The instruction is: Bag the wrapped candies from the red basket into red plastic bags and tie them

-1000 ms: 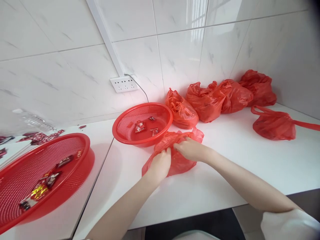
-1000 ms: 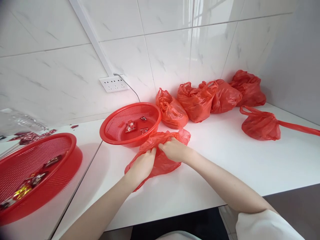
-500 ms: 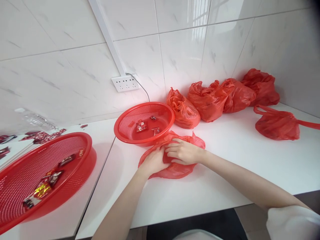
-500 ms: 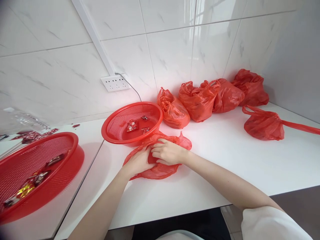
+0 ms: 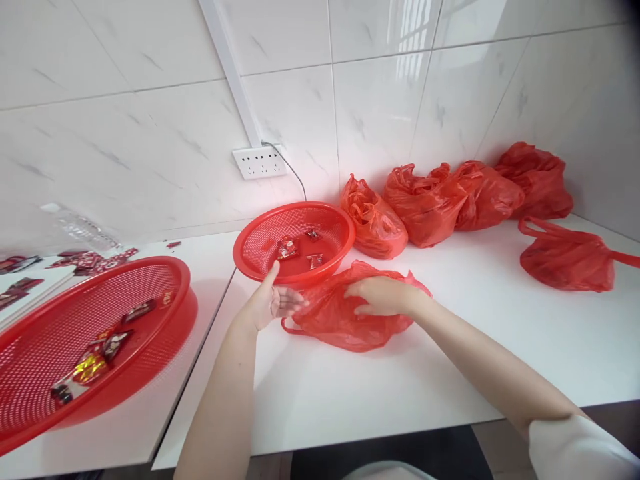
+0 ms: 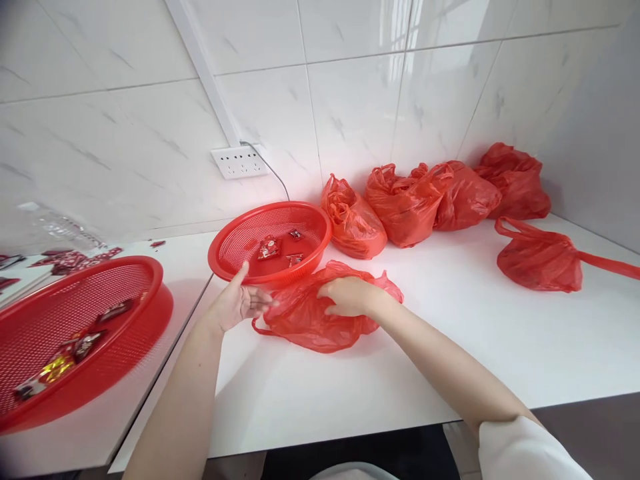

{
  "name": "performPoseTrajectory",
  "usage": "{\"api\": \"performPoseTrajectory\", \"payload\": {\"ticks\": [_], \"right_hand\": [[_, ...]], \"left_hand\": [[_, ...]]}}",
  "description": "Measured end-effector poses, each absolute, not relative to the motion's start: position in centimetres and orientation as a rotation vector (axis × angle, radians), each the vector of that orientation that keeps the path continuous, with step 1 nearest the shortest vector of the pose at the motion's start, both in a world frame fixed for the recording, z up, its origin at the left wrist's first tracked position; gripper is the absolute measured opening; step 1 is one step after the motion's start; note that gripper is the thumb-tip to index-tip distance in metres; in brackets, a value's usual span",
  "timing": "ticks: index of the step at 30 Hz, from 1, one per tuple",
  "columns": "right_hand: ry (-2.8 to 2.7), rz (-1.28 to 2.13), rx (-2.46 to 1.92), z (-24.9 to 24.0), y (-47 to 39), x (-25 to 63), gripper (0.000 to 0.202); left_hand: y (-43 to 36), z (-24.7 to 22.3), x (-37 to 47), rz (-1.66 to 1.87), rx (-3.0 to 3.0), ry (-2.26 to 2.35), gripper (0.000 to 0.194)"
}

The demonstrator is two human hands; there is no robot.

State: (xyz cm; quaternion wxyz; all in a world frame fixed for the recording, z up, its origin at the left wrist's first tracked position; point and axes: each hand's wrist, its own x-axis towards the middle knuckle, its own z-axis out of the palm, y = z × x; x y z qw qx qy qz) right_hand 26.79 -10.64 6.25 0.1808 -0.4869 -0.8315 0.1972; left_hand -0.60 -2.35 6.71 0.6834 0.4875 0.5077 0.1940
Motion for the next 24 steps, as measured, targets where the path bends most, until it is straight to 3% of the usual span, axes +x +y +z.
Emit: {"api": "performPoseTrajectory", "payload": {"ticks": [6,11,15,24], "right_hand": [[-2.375,0.848,-1.014,13.4,-10.9,24.9,0.032],[-2.159,0.568,-1.055,14.6,-10.4,24.1,0.031],[-2.140,0.464,-1.089,13.4,-9.5,24.6,0.026],[-2.132,0.208,-1.315,11.5,-7.5,25.4,0.023]], "left_hand": [[-2.2,6.9,-1.3,0.507,0.833,1.164,0.061],[-2.5,5.8,-0.5,0.789,0.786,1.046,0.025],[-2.0,4.1,0.1,1.090,0.760,1.126,0.010],[-3.6,3.5,2.1,1.259,0.869,0.947,0.028]]}}
